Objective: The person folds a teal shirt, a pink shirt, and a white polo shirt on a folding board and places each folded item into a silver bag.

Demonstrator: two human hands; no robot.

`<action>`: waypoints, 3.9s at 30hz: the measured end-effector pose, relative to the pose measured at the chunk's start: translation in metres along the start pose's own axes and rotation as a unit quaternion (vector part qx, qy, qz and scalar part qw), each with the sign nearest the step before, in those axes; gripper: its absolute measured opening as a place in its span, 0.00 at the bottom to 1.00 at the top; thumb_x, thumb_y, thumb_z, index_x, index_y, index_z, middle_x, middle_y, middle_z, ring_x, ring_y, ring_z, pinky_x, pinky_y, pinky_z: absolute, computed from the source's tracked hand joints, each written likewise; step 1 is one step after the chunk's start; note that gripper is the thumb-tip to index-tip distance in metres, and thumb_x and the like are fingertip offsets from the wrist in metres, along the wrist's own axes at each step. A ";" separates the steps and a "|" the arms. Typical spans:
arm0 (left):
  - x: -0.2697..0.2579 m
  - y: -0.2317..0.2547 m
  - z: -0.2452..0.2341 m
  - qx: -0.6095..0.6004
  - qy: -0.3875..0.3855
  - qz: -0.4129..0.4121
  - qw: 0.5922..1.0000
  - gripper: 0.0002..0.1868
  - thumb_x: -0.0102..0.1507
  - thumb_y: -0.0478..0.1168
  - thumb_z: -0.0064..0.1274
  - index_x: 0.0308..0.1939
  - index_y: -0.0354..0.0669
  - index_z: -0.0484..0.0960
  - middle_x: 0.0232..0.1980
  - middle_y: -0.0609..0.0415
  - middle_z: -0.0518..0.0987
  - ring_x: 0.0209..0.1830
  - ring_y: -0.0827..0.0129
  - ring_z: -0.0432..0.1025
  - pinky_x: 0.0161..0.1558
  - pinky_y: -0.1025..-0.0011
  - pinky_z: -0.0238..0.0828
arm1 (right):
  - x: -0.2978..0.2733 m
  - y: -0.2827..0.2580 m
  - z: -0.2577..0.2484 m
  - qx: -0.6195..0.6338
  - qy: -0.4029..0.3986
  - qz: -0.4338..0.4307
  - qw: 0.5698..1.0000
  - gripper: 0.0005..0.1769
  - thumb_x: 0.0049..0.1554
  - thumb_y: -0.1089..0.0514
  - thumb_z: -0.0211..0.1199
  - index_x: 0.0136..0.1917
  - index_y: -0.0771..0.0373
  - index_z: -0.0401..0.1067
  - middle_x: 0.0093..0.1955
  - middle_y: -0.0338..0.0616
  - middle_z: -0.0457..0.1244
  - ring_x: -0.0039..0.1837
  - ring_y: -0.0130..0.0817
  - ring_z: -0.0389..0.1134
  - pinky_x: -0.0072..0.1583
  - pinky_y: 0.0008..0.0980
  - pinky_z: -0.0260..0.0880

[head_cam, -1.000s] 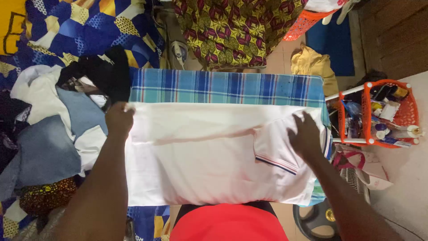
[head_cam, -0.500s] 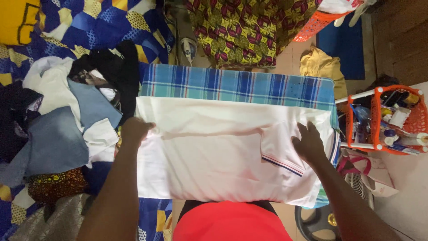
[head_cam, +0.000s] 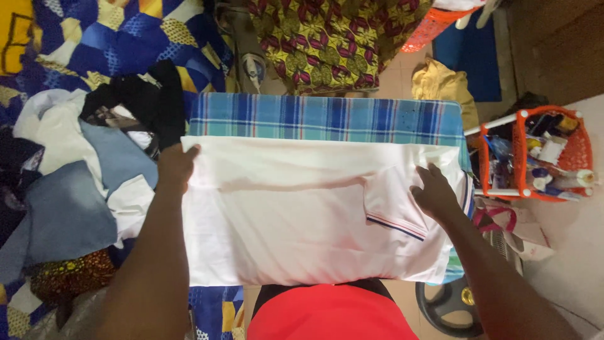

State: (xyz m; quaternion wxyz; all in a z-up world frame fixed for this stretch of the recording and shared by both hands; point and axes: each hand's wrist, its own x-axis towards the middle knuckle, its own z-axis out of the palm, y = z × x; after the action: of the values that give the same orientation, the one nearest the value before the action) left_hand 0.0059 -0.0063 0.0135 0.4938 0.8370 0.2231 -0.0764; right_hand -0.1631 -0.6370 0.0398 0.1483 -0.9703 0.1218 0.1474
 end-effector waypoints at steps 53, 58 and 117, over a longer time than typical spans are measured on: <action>-0.248 0.167 0.316 0.081 -0.192 0.247 0.946 0.11 0.62 0.39 0.50 0.46 0.45 0.83 0.43 0.44 0.84 0.45 0.48 0.78 0.47 0.53 0.73 | 0.000 0.017 -0.073 0.125 0.139 -0.183 0.965 0.23 0.58 0.62 0.58 0.67 0.64 0.68 0.68 0.55 0.63 0.77 0.58 0.57 0.79 0.50 0.53; -0.207 0.175 0.319 0.168 -0.142 0.215 0.952 0.12 0.61 0.34 0.48 0.48 0.44 0.80 0.44 0.44 0.83 0.47 0.45 0.76 0.47 0.49 0.71 | 0.029 0.035 -0.068 0.078 0.075 -0.147 0.983 0.30 0.56 0.61 0.61 0.71 0.64 0.65 0.73 0.59 0.59 0.78 0.63 0.51 0.74 0.53 0.51; -0.282 -0.130 -0.091 -0.277 -0.036 -0.177 0.944 0.13 0.64 0.39 0.58 0.50 0.39 0.77 0.42 0.52 0.81 0.36 0.66 0.77 0.44 0.63 0.77 | -0.241 0.060 0.065 0.525 -0.141 0.202 0.815 0.18 0.52 0.59 0.70 0.50 0.72 0.71 0.46 0.51 0.68 0.45 0.42 0.69 0.47 0.43 0.71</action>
State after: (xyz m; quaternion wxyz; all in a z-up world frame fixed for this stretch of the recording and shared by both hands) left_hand -0.3113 0.0414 0.0538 0.6923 0.6107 0.3627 -0.1277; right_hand -0.4194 -0.6247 0.0426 0.6173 -0.6673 0.3519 0.2232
